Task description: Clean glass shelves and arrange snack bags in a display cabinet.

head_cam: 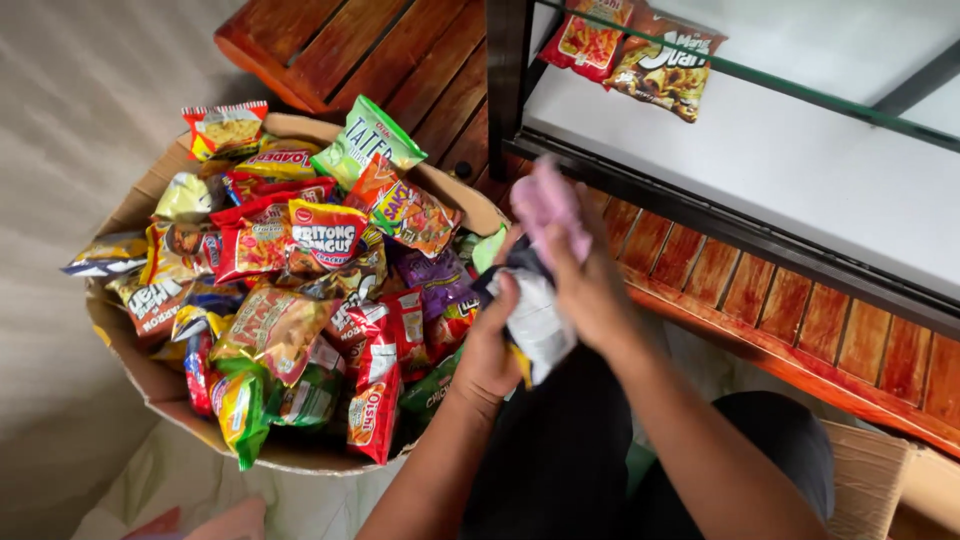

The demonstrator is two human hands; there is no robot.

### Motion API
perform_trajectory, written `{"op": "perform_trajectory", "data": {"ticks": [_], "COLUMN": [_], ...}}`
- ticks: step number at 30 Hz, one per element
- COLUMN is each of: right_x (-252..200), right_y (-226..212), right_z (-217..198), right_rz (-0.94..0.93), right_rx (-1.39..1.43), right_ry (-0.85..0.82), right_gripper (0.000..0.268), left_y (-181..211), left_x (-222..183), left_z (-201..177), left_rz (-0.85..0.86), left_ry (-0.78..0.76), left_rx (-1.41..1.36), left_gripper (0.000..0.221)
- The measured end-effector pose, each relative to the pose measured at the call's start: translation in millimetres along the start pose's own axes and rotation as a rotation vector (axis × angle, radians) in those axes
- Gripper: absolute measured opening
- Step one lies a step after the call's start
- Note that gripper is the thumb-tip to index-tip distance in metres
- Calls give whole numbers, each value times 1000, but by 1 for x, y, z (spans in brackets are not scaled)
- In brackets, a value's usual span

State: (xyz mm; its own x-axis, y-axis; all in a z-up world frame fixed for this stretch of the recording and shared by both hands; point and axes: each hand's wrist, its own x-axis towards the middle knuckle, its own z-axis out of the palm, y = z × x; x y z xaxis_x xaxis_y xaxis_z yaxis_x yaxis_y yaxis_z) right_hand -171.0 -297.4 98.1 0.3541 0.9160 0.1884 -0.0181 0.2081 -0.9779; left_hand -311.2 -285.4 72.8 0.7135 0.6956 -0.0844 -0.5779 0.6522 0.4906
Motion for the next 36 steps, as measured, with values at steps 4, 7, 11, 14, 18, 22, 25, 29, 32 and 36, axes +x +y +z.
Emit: {"op": "perform_trajectory", "data": {"ticks": [4,7,11,14,18,22,25,29,32,36], "right_x": [-63,-89,-48,-9,-16,-53,-60,-17,-11,-70], "right_y": [-21,-6,-13,18,33,-12,-18,-8,-5,-2], "right_z": [55,72,56,13,3,56,64,33,21,48], "right_rz": [-223,-398,-204,51,141,-252,-398,-166,-90,-201], "right_rx": [-617,-845,-610,-342,-87,-705,-798,-488,-289,-540], "right_ry": [18,-2,99,209,29,114,72,112,84,-42], "right_gripper": [79,79,61,50,52,50,53,44,45,68], "left_y": [-5,1,-12,3,19,10,-7,-3,-3,-5], "left_x": [35,19,18,13,12,25,31,13,9,23], "left_z": [-94,-95,-97,-46,-7,-44,-91,-48,-32,-59], "left_rz": [24,-54,42,35,78,85,119,60,-23,21], "left_ry": [-74,-372,-74,199,142,81,1,141,261,30], "left_rx": [-213,-341,-347,-264,-61,-148,-127,45,71,-127], "left_gripper": [59,71,61,55,63,64,57,48,47,50]}}
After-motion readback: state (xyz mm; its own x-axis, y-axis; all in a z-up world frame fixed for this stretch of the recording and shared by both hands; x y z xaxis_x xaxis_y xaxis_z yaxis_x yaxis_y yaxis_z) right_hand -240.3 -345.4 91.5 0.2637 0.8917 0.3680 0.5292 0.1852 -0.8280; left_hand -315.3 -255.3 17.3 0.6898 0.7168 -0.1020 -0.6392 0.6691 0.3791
